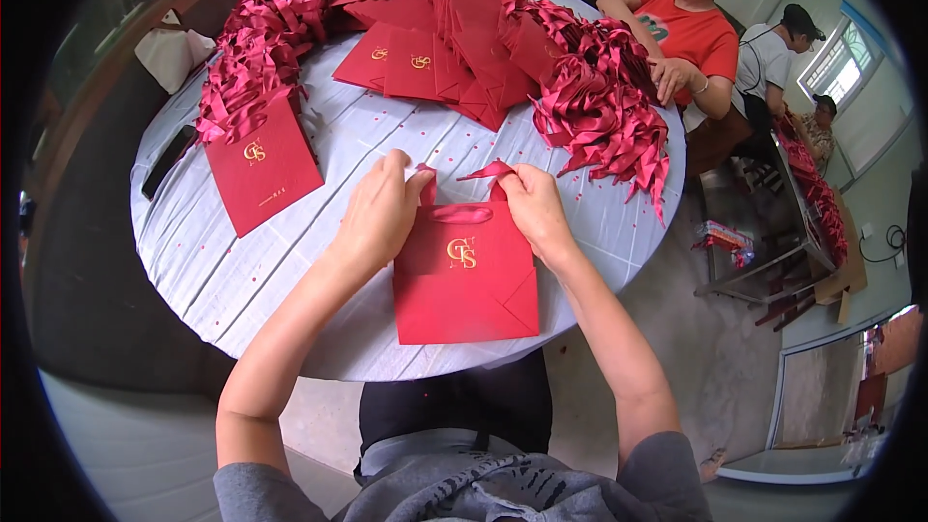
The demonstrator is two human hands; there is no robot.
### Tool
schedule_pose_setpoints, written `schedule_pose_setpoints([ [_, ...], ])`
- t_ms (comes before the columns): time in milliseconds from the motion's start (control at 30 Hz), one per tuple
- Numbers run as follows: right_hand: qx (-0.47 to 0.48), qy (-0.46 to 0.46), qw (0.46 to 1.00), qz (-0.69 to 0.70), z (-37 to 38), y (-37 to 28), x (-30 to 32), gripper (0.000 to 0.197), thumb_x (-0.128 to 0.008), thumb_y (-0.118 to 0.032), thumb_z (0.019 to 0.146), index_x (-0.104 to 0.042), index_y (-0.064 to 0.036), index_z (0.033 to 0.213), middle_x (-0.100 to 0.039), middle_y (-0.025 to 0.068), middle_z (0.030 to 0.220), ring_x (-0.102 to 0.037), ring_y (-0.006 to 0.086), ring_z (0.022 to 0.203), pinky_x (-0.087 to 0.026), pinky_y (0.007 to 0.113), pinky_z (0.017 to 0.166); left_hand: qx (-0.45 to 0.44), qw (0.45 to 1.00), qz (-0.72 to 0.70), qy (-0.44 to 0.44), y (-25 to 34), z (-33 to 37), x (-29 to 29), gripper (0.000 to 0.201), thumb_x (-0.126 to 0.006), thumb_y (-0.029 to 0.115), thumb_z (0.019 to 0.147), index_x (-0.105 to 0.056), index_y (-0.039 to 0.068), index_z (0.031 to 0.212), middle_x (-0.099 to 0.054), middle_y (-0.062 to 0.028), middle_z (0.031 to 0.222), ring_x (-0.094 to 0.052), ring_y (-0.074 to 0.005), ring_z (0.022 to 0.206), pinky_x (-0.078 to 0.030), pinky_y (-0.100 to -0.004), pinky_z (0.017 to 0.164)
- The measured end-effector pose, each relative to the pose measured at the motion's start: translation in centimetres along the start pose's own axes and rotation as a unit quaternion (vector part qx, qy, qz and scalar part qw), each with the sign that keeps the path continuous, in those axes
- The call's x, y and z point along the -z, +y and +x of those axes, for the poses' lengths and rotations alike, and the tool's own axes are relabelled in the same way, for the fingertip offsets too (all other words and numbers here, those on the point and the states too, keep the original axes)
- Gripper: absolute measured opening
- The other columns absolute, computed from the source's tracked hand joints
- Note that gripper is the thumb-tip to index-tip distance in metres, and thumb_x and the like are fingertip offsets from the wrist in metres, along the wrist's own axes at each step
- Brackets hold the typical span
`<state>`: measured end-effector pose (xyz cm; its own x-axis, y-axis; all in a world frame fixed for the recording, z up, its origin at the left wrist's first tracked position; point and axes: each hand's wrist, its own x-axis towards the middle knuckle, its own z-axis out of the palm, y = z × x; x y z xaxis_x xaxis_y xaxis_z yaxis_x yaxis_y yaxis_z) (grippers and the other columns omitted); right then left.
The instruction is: The person attaches ribbon handles to paper gift bags by threading the ends of the ribbons through the bag slots by hand.
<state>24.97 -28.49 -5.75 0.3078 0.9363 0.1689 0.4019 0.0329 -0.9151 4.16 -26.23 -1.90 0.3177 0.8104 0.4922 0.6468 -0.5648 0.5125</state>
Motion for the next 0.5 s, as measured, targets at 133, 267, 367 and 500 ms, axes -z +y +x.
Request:
schedule_pose_setpoints([
  [133,-0.097,-0.05,0.986,0.125,-0.2,-0.4,2.1,0.021,-0.049,-0.014,0.093,-0.06,-0.0012,0.081,-0.056,-0.0004,0.069,-0.051,0.0064,0.059,-0.04,0.022,0.051,-0.065,0.995,0.018,-0.079,5.8,-3.2,3.5,0.032,-0.065,0.015,0.083,-0.052,-0.004,0.107,-0.058,-0.0205,0.095,-0.056,-0.0369,0.09,-0.045,-0.0428,0.078],
  [267,-0.095,-0.101,0.956,0.26,-1.3,-3.2,2.8,0.027,-0.047,-0.022,0.096,-0.062,-0.0017,0.085,-0.062,0.0029,0.076,-0.057,0.0093,0.067,-0.045,0.023,0.063,-0.12,0.976,0.029,-0.181,9.4,-7.4,4.0,0.079,-0.06,0.051,0.082,-0.038,-0.004,0.134,-0.045,-0.0255,0.132,-0.04,-0.041,0.126,-0.029,-0.052,0.105],
  [367,-0.081,-0.135,0.945,0.287,-1.8,-3.2,3.7,0.029,-0.048,-0.025,0.097,-0.063,-0.0023,0.086,-0.062,0.0033,0.076,-0.057,0.01,0.067,-0.046,0.023,0.063,-0.126,0.973,0.038,-0.19,10.4,-8.7,2.4,0.094,-0.069,0.049,0.074,-0.027,-0.001,0.143,-0.032,-0.0254,0.143,-0.029,-0.0425,0.134,-0.021,-0.0564,0.108],
  [500,-0.188,-0.09,0.91,0.358,-2.7,-5.3,4.6,0.027,-0.052,-0.026,0.094,-0.064,-0.003,0.089,-0.067,0.0064,0.085,-0.063,0.0135,0.076,-0.05,0.026,0.071,-0.154,0.972,0.096,-0.149,10.2,-8.7,1.3,0.074,-0.058,0.019,0.08,-0.026,-0.001,0.144,-0.031,-0.0242,0.144,-0.032,-0.0411,0.133,-0.026,-0.0585,0.104],
])
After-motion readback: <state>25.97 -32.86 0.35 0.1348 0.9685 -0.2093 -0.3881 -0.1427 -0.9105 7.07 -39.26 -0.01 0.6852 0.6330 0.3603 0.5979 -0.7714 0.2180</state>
